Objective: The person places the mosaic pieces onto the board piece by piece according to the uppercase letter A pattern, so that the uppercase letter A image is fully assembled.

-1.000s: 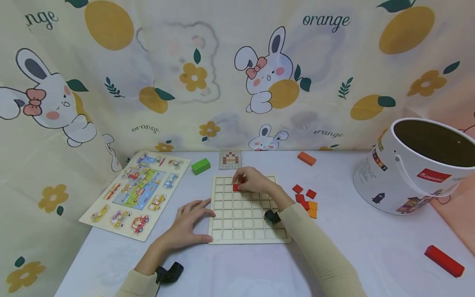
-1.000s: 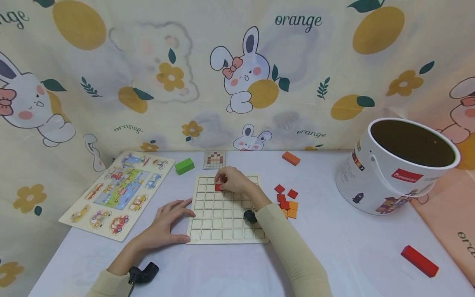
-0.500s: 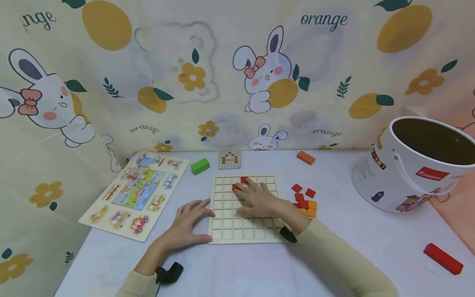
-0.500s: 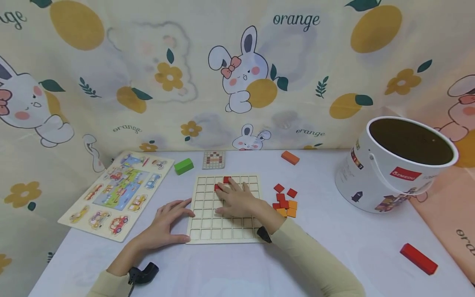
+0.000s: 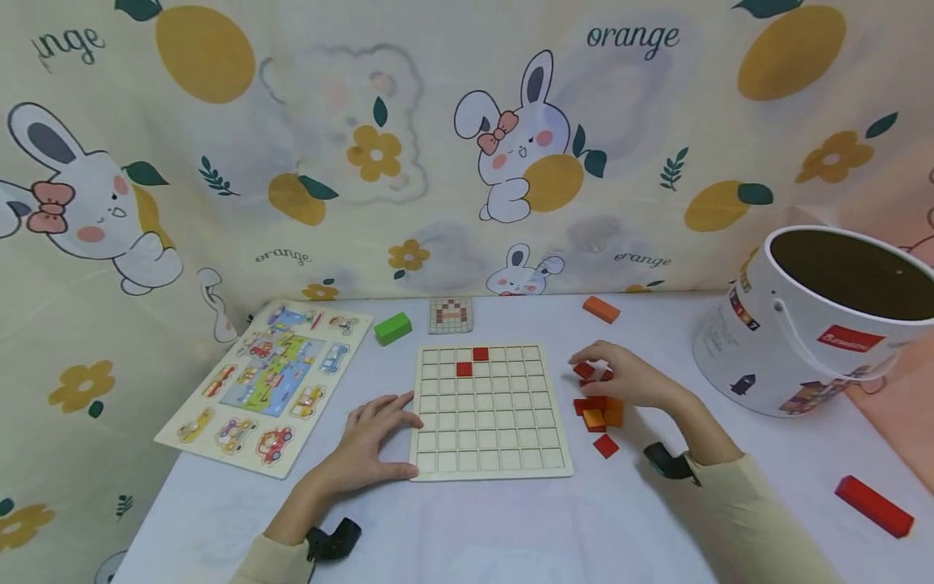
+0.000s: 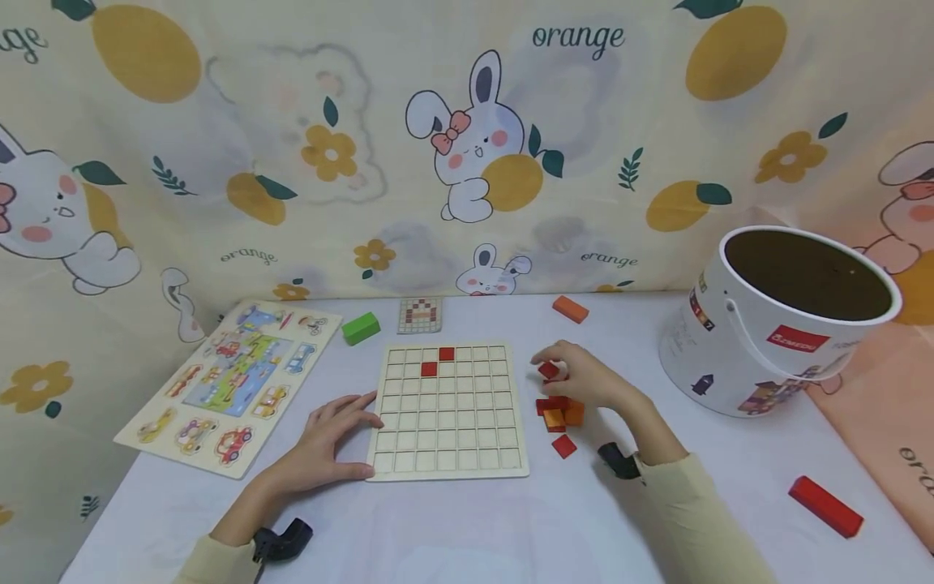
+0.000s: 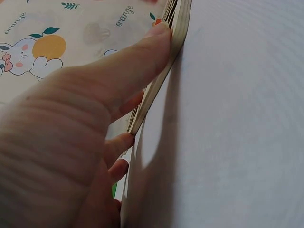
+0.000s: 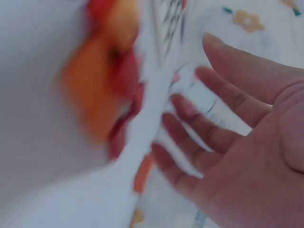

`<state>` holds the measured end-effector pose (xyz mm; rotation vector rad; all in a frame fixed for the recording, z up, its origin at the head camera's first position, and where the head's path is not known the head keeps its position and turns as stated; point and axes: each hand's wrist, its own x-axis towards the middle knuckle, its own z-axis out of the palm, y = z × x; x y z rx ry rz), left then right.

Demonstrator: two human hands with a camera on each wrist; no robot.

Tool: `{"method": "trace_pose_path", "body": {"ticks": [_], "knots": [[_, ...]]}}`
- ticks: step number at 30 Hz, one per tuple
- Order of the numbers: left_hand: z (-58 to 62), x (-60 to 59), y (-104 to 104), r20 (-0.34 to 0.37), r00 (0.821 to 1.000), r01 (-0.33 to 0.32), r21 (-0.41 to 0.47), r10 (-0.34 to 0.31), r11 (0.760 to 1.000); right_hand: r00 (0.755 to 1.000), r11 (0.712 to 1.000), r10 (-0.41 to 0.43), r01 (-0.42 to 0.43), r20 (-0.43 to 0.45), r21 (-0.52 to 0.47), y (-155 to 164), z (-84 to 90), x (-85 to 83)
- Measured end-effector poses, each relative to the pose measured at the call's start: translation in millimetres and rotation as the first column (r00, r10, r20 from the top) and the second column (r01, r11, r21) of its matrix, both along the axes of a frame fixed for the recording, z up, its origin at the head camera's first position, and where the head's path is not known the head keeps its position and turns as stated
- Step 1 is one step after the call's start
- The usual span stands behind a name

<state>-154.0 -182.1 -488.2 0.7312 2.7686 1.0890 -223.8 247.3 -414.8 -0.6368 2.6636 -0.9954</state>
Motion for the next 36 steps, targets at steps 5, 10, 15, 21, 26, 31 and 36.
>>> {"method": "trace_pose_path", "body": {"ticks": [5, 10, 15, 21, 26, 31, 36], "knots": [[0.6, 0.4, -0.1, 0.000, 1.000, -0.003, -0.009, 0.003, 1.000, 1.000, 0.999, -0.009, 0.009, 0.001, -0.040, 29.4, -12.6, 13.5], [0.3, 0.5, -0.4, 0.009, 1.000, -0.003, -0.002, 0.003, 1.000, 0.999, 0.999, -0.019, 0.018, -0.029, -0.046, 32.8, -23.4, 18.1], [-0.9, 0.5, 0.2, 0.008, 1.000, 0.001, 0.003, -0.001, 1.000, 0.999, 1.000, -0.020, 0.020, -0.050, -0.007, 29.6, -28.7, 16.3], [1.5, 1.1, 0.4, 0.007, 1.000, 0.002, 0.015, -0.002, 1.000, 0.998, 0.999, -0.043, 0.043, -0.052, -0.001, 27.2, -29.6, 16.1], [1.7, 1.0, -0.1, 0.000, 1.000, 0.005, 0.020, -0.005, 1.000, 0.998, 0.999, -0.045, 0.045, -0.042, -0.001, 24.8, -29.0, 16.9], [1.2, 1.0, -0.9, 0.006, 1.000, 0.002, 0.016, -0.002, 1.000, 0.998, 0.998, -0.061, 0.061, -0.021, 0.011, 22.7, -28.9, 15.3], [2.2, 1.0, -0.2, 0.017, 1.000, 0.002, 0.017, -0.002, 1.000, 0.997, 0.997, -0.071, 0.071, -0.008, 0.022, 22.8, -28.9, 13.7]]}}
